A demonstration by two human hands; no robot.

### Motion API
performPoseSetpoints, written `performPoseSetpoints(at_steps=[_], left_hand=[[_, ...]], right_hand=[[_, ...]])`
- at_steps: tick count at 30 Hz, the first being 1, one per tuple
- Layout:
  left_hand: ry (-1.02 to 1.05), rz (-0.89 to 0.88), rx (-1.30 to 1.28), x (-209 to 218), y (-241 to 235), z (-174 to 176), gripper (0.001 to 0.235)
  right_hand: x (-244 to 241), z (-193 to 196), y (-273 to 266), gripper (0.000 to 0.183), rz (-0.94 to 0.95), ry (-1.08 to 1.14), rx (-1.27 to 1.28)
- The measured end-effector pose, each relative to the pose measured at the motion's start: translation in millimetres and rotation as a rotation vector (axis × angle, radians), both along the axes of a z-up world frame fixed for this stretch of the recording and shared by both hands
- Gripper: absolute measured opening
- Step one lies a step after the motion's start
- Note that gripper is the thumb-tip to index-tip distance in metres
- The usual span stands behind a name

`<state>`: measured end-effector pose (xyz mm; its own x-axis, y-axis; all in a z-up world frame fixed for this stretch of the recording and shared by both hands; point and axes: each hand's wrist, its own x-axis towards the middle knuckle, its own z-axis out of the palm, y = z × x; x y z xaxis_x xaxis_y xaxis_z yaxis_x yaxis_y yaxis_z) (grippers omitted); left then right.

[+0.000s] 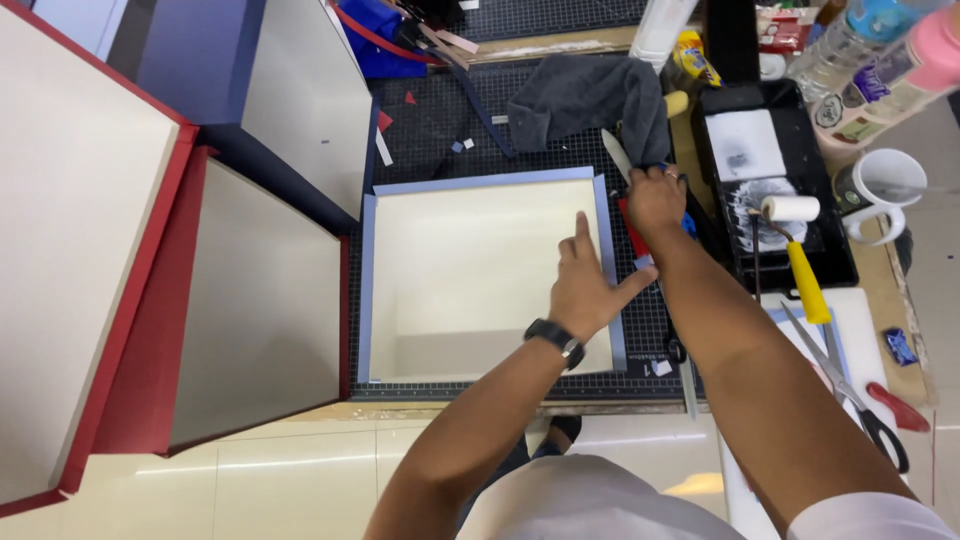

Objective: Trimming and smoothing the paper edges of a handmade box using various craft tools like scissors and a squeegee.

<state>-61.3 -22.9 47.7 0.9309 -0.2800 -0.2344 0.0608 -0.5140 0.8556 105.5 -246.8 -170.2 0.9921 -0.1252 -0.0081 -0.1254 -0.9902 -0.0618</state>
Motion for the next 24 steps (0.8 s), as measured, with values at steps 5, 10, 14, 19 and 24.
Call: performPoseSetpoints(at_steps=[5,10,14,19,24], left_hand=[[-0.017,0.066,0.128,37.4,-28.8,-33.3,0.118],[-0.019,0.054,0.066,41.6,-17.6,-41.4,0.107],[0.130,0.174,-0.278,39.2,0.0,-56.1,0.096],[0.227,0.333,-0.397,31.7,-4.9,-96.5,0.080],[0.397,0.450,-0.627,32.4,-11.5,-122.1,0.060]], right_hand=[[17.3,-9.6,2.8,0.037,-0.115,-0.002,0.046],[31.3,-20.7,-3.2,0.032,-0.251,0.040,0.203],[16.1,6.9,9.8,0.017,-0.195,-0.176,0.331],[-47.3,107.9,35.1,0.015,-0.185,-0.347,0.789],[-116.9,123.8,10.9,0.031,0.253,-0.496,0.626]])
